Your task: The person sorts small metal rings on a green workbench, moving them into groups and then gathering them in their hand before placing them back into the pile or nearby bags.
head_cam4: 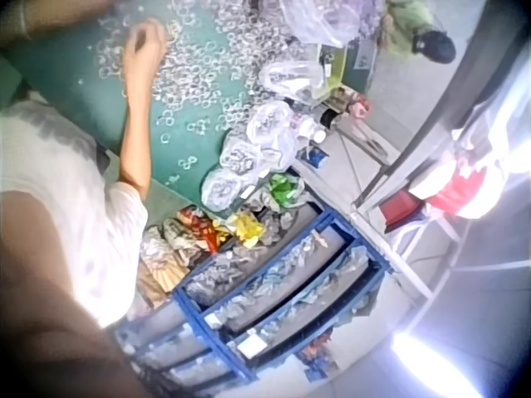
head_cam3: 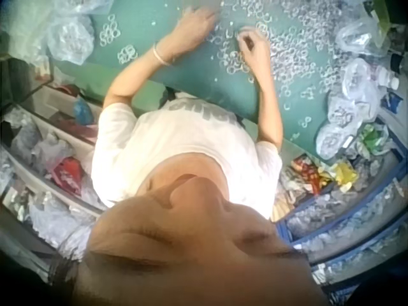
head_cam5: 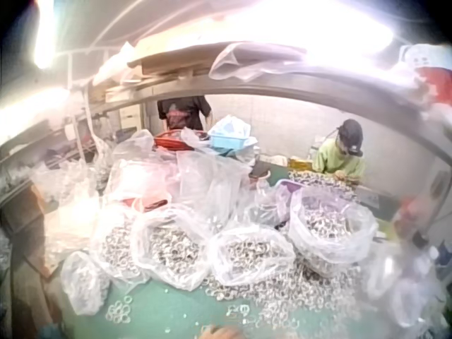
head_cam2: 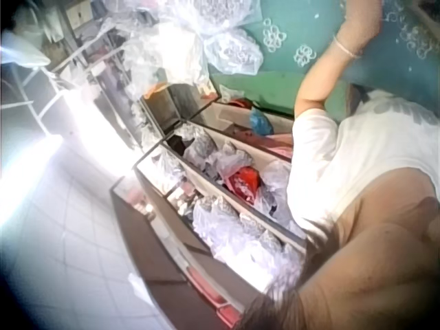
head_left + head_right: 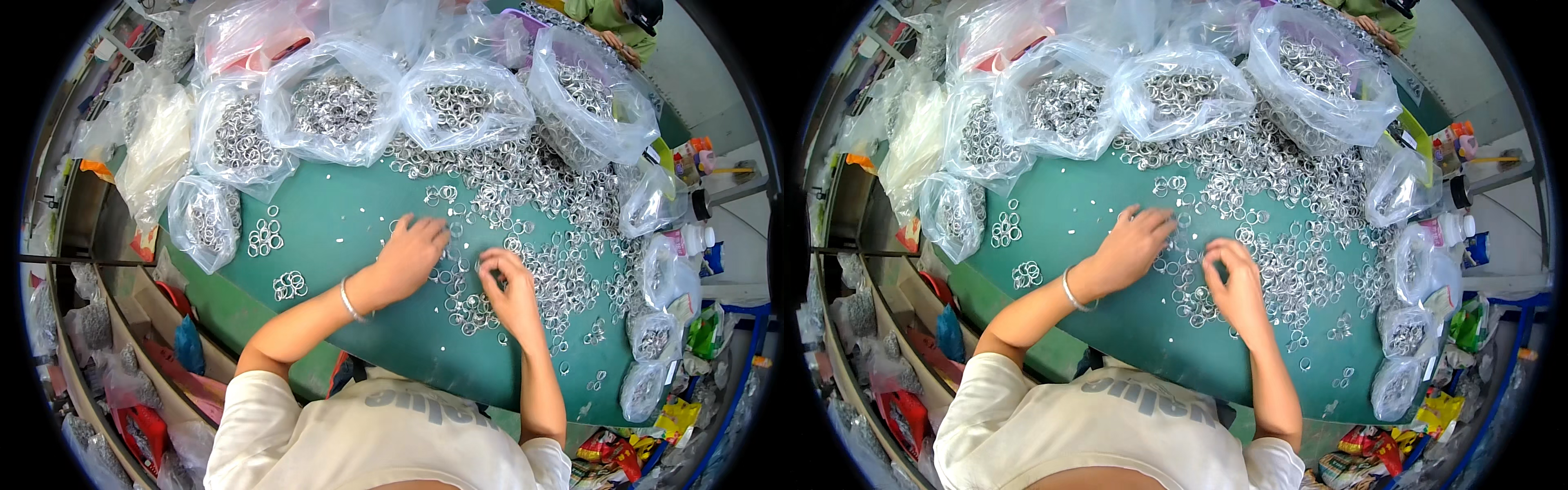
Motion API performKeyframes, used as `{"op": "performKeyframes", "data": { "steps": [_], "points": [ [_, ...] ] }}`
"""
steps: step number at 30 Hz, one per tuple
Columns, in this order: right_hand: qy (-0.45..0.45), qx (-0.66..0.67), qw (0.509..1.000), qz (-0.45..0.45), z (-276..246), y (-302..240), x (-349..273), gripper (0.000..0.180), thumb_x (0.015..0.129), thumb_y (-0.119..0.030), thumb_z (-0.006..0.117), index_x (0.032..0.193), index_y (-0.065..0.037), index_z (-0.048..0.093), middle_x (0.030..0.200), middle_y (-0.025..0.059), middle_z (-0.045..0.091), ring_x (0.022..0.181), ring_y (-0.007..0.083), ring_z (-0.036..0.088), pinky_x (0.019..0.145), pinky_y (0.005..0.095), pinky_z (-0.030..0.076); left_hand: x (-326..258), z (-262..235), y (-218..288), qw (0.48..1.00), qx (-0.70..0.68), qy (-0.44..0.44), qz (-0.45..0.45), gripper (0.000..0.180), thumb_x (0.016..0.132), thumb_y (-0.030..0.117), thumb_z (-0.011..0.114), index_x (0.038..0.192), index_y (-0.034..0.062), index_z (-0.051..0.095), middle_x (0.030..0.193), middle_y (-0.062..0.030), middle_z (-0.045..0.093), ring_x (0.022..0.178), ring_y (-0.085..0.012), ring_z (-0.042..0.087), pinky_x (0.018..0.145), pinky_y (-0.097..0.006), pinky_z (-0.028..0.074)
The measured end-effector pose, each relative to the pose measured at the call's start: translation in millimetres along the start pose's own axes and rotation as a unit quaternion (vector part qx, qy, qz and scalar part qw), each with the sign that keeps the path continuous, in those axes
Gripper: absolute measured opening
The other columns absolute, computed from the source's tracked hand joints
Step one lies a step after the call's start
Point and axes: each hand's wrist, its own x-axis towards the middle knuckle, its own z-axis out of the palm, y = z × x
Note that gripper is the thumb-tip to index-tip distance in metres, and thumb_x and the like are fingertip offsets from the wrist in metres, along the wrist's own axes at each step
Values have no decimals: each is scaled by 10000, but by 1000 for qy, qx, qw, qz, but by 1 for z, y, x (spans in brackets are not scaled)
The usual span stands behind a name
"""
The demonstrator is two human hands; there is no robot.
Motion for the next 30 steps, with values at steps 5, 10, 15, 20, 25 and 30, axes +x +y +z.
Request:
{"op": "performKeyframes", "data": {
  "steps": [5,10,15,20,25,30],
  "points": [
    [-63,-39,992,-103,8,-23,-26,107,770,-1,636,866,-1,588,989,121,590,889,300,564,769,381,449,-19,-32,13,990,-123,54,-40,305,833,49,594,1137,39,577,1203,-134,520,1101,-307,499,909,-443,405],
    [-62,-171,960,-211,55,-24,-50,164,762,-55,641,913,-8,600,1032,107,562,876,269,535,748,359,418,-55,-39,23,911,-382,-119,-101,256,835,50,609,1088,16,591,1060,-149,571,947,-336,559,802,-392,471],
    [12,-166,967,-191,39,-7,-66,258,747,-134,686,965,-12,620,1104,116,551,1011,279,530,797,376,425,-83,-33,35,955,-278,-35,-91,315,812,69,642,1116,23,576,1071,-128,538,952,-309,524,813,-381,450],
    [-48,-260,956,-127,27,2,-69,405,738,-151,710,1113,-76,577,1218,116,478,1166,304,428,940,472,322,-87,-13,52,974,-221,-21,-54,299,768,41,670,1054,34,585,1030,-96,513,896,-268,495,759,-360,410],
    [107,-336,935,-46,8,14,-57,381,745,-96,678,1110,-72,573,1194,123,477,1169,328,417,962,493,285,-93,-7,55,979,-203,-16,-29,248,774,25,650,1013,38,587,1033,-86,519,882,-258,494,736,-355,391],
    [61,-248,959,-118,41,-14,-34,269,761,-76,645,1023,-40,599,1168,124,494,1150,319,432,958,490,289,-93,-8,60,978,-205,-20,-27,291,779,15,638,1062,39,574,1047,-88,522,911,-266,494,761,-362,390]
  ]
}}
